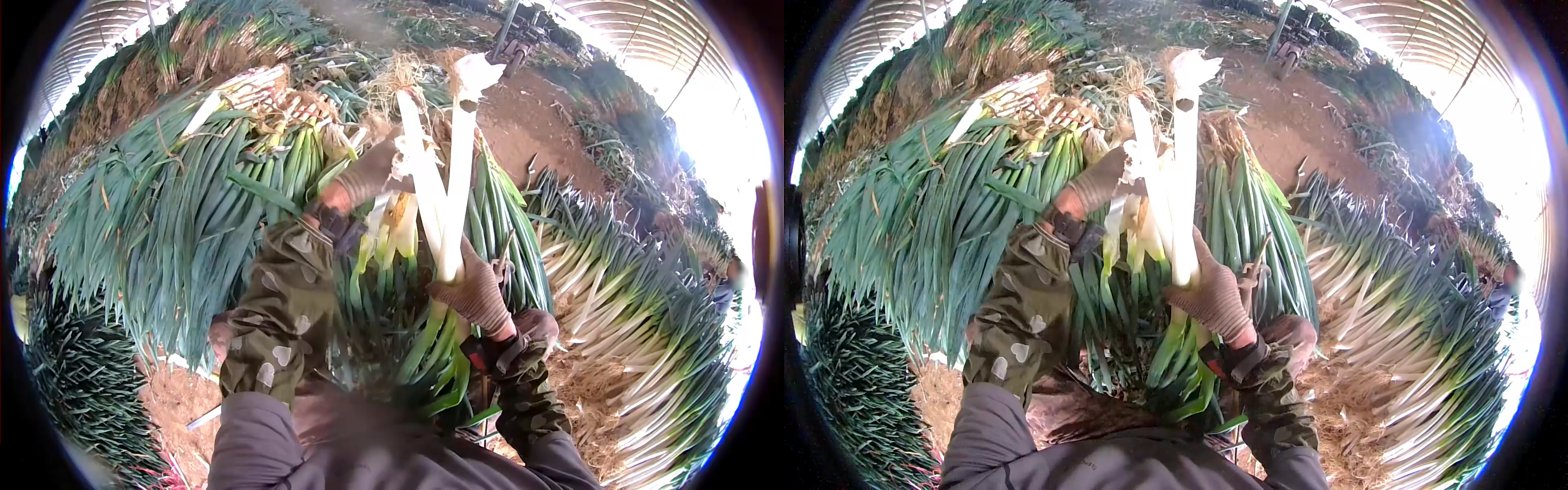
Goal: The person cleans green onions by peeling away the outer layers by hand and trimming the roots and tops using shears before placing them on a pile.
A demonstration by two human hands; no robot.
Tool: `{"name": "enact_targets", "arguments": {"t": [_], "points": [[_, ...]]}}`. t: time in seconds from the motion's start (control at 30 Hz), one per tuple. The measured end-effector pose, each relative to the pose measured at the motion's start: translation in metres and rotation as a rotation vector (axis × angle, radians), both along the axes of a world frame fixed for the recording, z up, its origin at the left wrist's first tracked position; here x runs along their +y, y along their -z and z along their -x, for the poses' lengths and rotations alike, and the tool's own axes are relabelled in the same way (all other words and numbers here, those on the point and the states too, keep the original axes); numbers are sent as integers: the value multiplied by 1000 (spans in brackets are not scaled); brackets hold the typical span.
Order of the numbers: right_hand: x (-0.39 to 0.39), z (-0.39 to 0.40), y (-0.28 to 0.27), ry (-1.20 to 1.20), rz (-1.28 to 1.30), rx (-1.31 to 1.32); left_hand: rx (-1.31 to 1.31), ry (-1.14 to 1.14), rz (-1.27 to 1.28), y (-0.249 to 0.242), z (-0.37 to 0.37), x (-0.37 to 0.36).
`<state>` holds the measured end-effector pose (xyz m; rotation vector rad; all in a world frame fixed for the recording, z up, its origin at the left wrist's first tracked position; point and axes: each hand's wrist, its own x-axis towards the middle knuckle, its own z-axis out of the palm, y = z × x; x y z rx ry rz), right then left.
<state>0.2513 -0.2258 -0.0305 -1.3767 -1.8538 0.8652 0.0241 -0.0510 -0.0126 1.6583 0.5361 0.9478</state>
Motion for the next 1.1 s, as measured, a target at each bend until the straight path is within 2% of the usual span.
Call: {"name": "enact_targets", "arguments": {"t": [0.07,0.17,0.2,0.3,0.33,0.4,0.5,0.53,0.57,0.63,0.67,0.73,0.83,0.9,1.0,1.03,1.1], "points": [[0,0,-1,0,9,-8,242,-149,-232,-11,0,-8],[0,5,-1,3,45,-51,765,-475,-885,60,-10,50],[0,7,-1,16,43,-70,430,-498,-718,52,-9,30],[-1,13,-3,20,-2,-76,361,-835,-504,34,-29,-2],[-2,17,-7,13,-1,-61,607,-882,-752,38,-26,7],[-4,21,-11,32,-10,-63,443,-999,-762,49,-13,32],[-14,13,-14,12,22,-62,578,-1260,-506,22,18,81],[-20,9,-18,-12,-8,-64,574,-1297,-430,26,65,122],[-28,0,-9,-7,-6,-62,589,-1361,-380,6,102,129],[-36,-24,-6,-15,-101,-70,655,-1452,-462,-56,174,124],[-34,-42,1,-5,91,27,732,-1429,-534,-73,198,127],[-23,-45,-6,28,109,185,776,-1308,-672,-98,206,113],[-11,-35,-7,18,122,346,388,-826,-651,-58,141,88],[-12,-34,-5,-27,43,278,124,-557,-405,-5,95,64],[-27,-21,-26,-15,43,185,-262,-209,139,50,54,41],[-28,-21,-29,-19,46,182,-354,-128,227,59,48,36],[-29,-20,-31,-30,52,180,-377,-58,176,71,39,45]]}}
